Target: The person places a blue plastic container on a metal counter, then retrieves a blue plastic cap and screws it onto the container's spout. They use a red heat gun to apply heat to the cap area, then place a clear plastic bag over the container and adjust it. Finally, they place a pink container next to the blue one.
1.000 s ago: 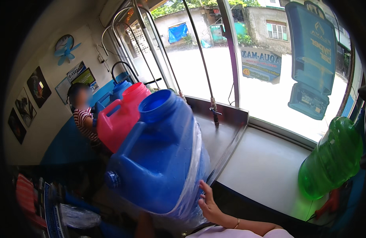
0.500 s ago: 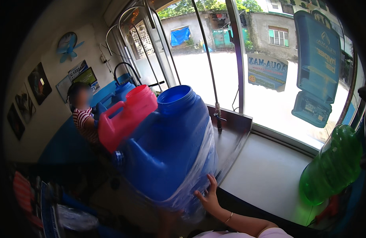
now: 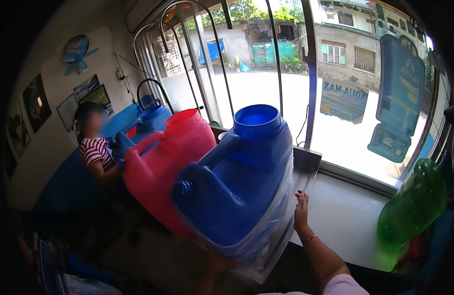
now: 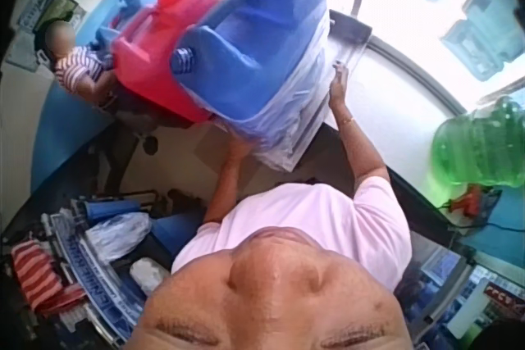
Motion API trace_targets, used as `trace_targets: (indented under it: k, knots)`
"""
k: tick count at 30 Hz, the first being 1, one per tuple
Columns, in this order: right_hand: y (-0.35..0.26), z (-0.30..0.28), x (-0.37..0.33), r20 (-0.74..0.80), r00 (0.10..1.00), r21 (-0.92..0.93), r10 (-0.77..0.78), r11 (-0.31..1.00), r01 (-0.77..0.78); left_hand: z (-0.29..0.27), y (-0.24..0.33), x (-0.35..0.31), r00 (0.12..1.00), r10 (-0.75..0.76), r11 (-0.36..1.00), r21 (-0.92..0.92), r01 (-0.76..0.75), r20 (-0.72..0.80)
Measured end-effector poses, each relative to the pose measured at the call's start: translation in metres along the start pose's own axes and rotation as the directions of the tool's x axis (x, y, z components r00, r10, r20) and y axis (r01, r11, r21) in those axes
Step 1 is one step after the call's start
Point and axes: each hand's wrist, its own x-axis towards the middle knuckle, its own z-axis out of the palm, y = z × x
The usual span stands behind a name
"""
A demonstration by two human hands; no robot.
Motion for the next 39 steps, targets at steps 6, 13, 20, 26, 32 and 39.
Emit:
trace_targets:
  k: [6,13,20,26,32,39]
  knots:
    - [0.047,0.019,0.11,0.143,0.96,0.252,0.24,0.929,-0.27,-0.001,-0.005,0.002,0.985,0.16,0.983,0.105,-0.153,-0.058]
    - [0.116,0.074,0.219,0.313,0.938,0.499,0.147,0.815,-0.294,-0.022,-0.063,-0.025,0.67,0.684,0.711,0.468,-0.525,-0.29]
    - [0.125,0.092,0.242,0.121,0.992,0.556,-0.041,0.831,-0.033,0.018,0.006,-0.107,0.852,-0.009,0.98,-0.173,-0.096,-0.523]
    - [0.062,0.106,0.227,0.032,0.971,0.152,-0.236,0.962,0.229,0.061,-0.044,-0.126,0.772,-0.158,0.985,-0.151,0.081,-0.616]
    - [0.012,0.091,0.214,0.197,0.949,-0.108,-0.248,0.956,0.272,0.074,-0.012,-0.106,0.761,-0.243,0.951,-0.301,0.066,-0.601]
    - [0.026,0.084,0.186,0.167,0.983,0.494,-0.074,0.869,-0.019,0.062,-0.008,-0.071,0.644,-0.105,0.985,-0.167,-0.037,-0.758]
